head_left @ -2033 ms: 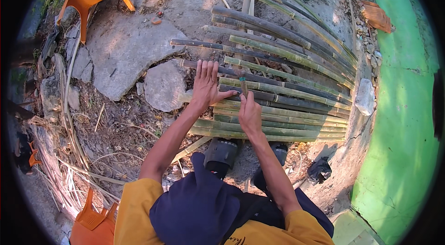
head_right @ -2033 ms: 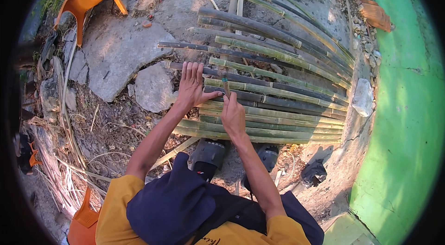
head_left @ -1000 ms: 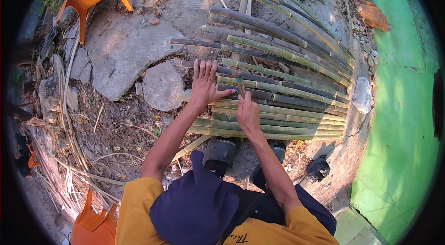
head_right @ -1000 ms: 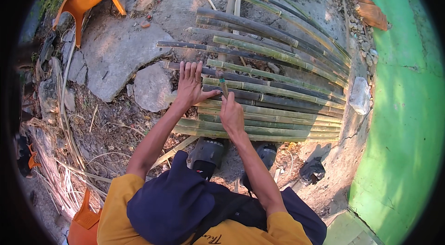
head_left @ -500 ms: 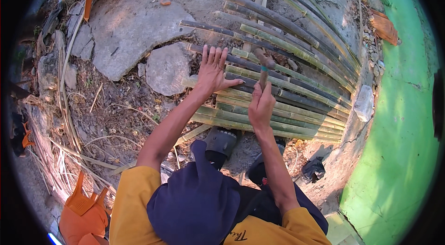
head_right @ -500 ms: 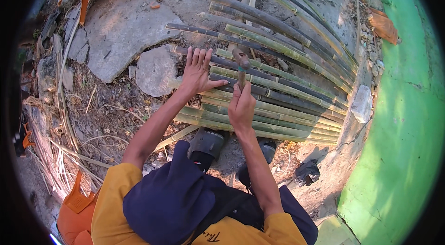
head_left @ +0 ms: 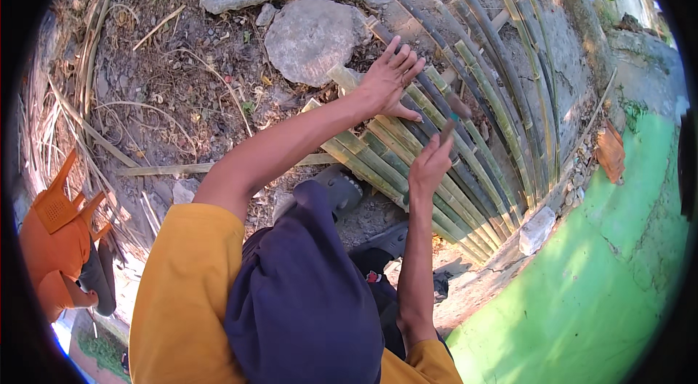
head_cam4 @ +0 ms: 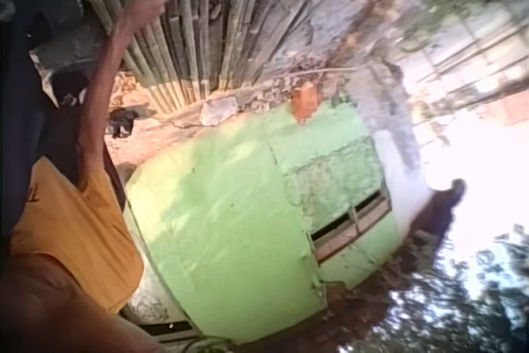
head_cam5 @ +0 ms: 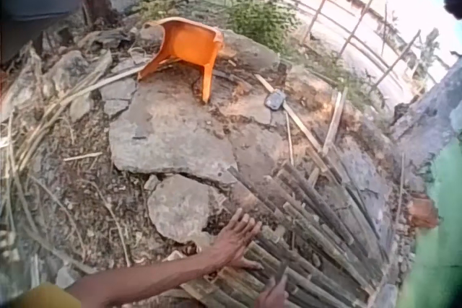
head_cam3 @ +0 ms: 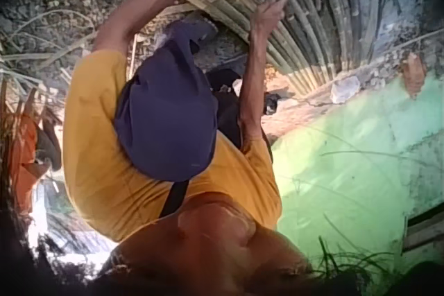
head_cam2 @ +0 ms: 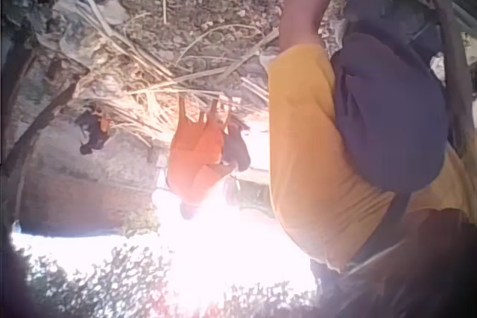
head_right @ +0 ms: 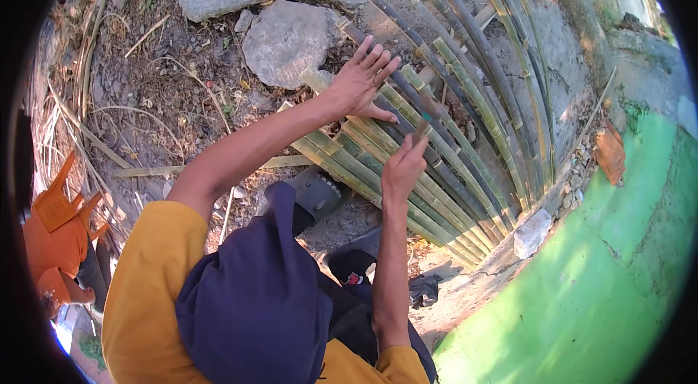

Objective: The person assembles a section of bamboo fencing by placing a horizontal bamboo strip across several vertical bamboo stalks and securing it with small nails using a hammer.

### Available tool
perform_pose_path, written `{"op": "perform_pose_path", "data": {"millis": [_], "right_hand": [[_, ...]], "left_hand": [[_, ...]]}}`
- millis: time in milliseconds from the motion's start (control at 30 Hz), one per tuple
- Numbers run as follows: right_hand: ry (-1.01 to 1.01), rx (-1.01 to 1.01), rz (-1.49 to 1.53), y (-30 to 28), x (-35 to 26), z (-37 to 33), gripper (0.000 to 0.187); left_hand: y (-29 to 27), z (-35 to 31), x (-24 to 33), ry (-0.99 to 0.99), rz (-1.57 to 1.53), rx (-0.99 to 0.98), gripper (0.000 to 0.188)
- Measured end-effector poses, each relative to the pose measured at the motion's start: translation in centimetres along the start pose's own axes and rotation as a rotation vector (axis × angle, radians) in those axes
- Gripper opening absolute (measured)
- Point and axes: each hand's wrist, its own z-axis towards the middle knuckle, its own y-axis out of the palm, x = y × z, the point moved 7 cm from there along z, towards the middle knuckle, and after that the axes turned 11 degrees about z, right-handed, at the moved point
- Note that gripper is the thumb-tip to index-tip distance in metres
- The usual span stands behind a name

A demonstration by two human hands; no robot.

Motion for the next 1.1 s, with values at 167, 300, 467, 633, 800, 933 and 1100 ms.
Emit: {"op": "perform_pose_path", "data": {"millis": [167, 300, 467, 633, 800, 933, 1100], "right_hand": [[0.136, -0.22, -0.127, 0.6, 0.8, 0.9, 0.029], [0.079, -0.084, 0.013, 0.1, -0.7, 0.3, 0.031], [0.162, -0.229, -0.224, 1.1, 1.4, 0.3, 0.031], [0.121, 0.045, 0.093, -1.2, -0.1, -0.1, 0.035], [0.077, -0.331, -0.333, 1.5, 1.8, 0.6, 0.04], [0.249, -0.099, 0.138, -0.3, 0.5, 0.3, 0.035], [0.153, -0.21, -0.186, 0.5, 2.0, 0.7, 0.04]], "left_hand": [[0.9, -0.3, 0.2, -0.003, 0.047, -0.04, 0.138], [0.6, -0.3, 0.3, -0.017, 0.076, -0.013, 0.14], [0.9, -0.3, 0.1, -0.035, 0.057, 0.003, 0.14], [1.0, -0.4, 0.2, -0.038, 0.062, 0.034, 0.138], [0.9, -0.1, -0.1, -0.066, 0.075, 0.065, 0.138], [1.0, -0.3, 0.3, -0.038, 0.052, 0.002, 0.139], [1.1, -0.4, 0.2, -0.033, 0.035, 0.017, 0.14]]}}
